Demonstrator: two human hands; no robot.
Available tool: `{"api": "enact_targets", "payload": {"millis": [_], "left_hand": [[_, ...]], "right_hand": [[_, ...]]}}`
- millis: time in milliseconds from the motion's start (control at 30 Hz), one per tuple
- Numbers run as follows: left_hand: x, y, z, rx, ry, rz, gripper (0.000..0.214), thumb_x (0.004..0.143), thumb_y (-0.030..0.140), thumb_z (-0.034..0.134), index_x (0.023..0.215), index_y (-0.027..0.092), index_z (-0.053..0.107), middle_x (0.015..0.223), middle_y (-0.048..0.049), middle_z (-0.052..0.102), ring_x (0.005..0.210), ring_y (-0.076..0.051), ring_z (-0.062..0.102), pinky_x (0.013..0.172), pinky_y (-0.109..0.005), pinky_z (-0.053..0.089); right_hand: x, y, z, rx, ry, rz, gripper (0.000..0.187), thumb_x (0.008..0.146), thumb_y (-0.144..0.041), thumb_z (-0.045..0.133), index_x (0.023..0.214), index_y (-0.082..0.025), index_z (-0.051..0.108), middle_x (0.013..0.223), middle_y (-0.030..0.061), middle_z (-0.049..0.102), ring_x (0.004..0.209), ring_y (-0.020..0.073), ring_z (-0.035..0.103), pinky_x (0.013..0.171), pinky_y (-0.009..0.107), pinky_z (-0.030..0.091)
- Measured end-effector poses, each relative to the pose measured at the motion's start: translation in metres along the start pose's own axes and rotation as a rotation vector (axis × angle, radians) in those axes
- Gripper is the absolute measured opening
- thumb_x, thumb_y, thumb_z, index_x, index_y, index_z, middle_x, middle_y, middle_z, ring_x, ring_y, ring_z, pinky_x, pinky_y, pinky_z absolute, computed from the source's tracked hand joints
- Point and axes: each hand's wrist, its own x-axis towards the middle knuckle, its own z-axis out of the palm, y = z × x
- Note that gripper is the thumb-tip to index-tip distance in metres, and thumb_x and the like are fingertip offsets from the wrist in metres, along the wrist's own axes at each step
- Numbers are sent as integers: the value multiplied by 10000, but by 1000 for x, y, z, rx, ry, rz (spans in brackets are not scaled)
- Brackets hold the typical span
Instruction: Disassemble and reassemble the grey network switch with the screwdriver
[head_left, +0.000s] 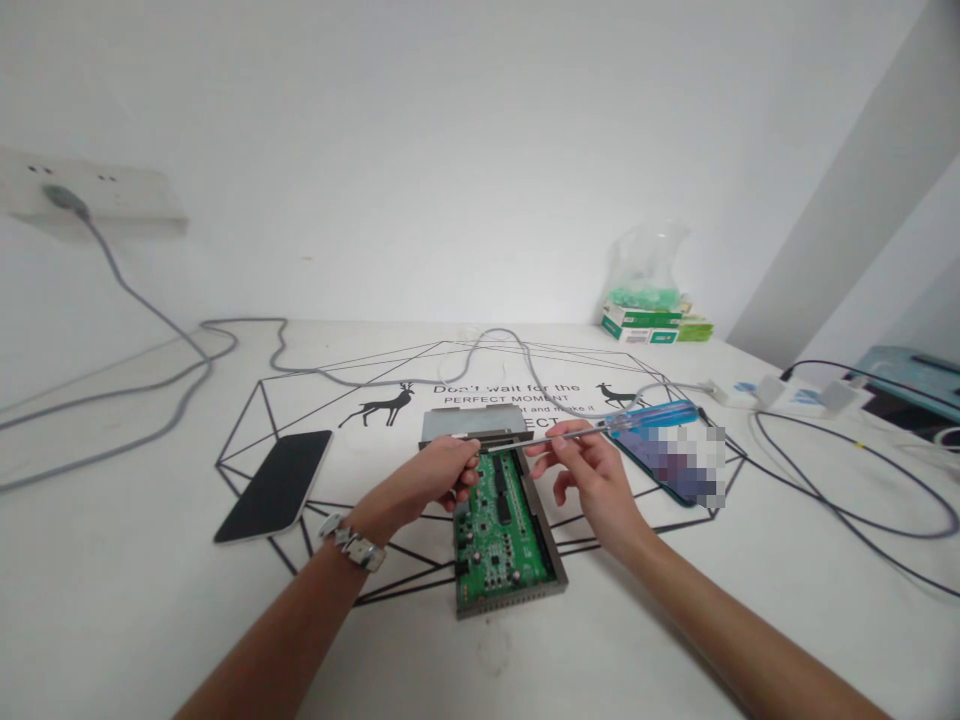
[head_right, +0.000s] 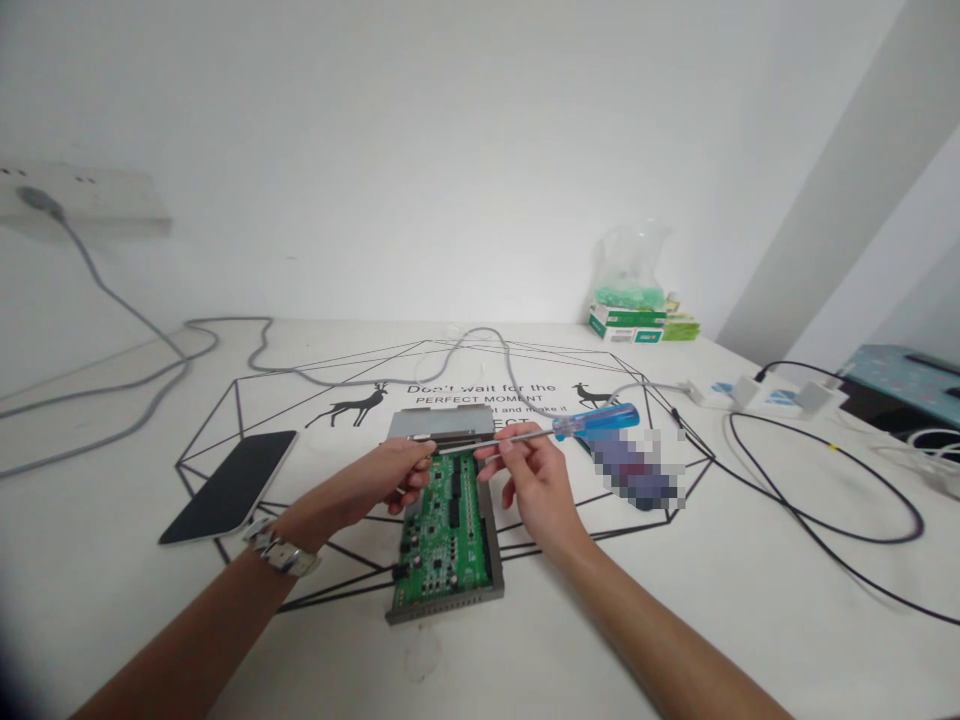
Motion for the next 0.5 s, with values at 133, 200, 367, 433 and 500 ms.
{"api": "enact_targets", "payload": {"millis": [133, 200, 367, 433, 500], "left_hand": [[-2, 2, 1, -32, 0, -18, 362, 847, 526, 489, 711, 204, 394, 587, 61, 395, 448, -83, 365, 427, -220, 279], [-3, 3, 1, -44, -15, -26, 359, 848, 520, 491, 711, 204, 390, 584, 65, 390, 448, -81, 370, 431, -220, 282], [-3, 3, 1, -55, -15, -31, 347, 865, 505, 479, 719, 201, 394, 580, 70, 387, 443, -78, 369, 436, -219, 284], [-3, 4, 1, -56, -12, -32, 341, 873, 492, 472, 715, 201, 391, 582, 70, 389, 440, -77, 368, 435, -220, 286], [-2, 4, 1, -54, -11, -35, 335, 879, 480, 468, 711, 200, 391, 583, 68, 393, 436, -78, 376, 430, -221, 285]], "right_hand": [[0, 0, 0, 1, -14, -10, 356, 812, -511, 697, 933, -216, 539, 872, 77, 742, 647, 182, 684, 366, 196, 401], [0, -1, 0, 3, -17, -12, 359, 812, -513, 696, 935, -218, 533, 872, 76, 738, 645, 181, 683, 367, 197, 403], [-1, -2, 1, -19, -28, -19, 360, 813, -525, 689, 929, -222, 532, 872, 69, 727, 644, 177, 680, 366, 195, 404], [-2, -3, 1, -30, -33, -21, 356, 820, -525, 683, 930, -221, 534, 873, 68, 722, 648, 176, 679, 368, 195, 406], [-2, -3, 2, -35, -33, -22, 352, 825, -521, 679, 936, -220, 535, 873, 68, 721, 653, 177, 680, 370, 194, 408]]}}
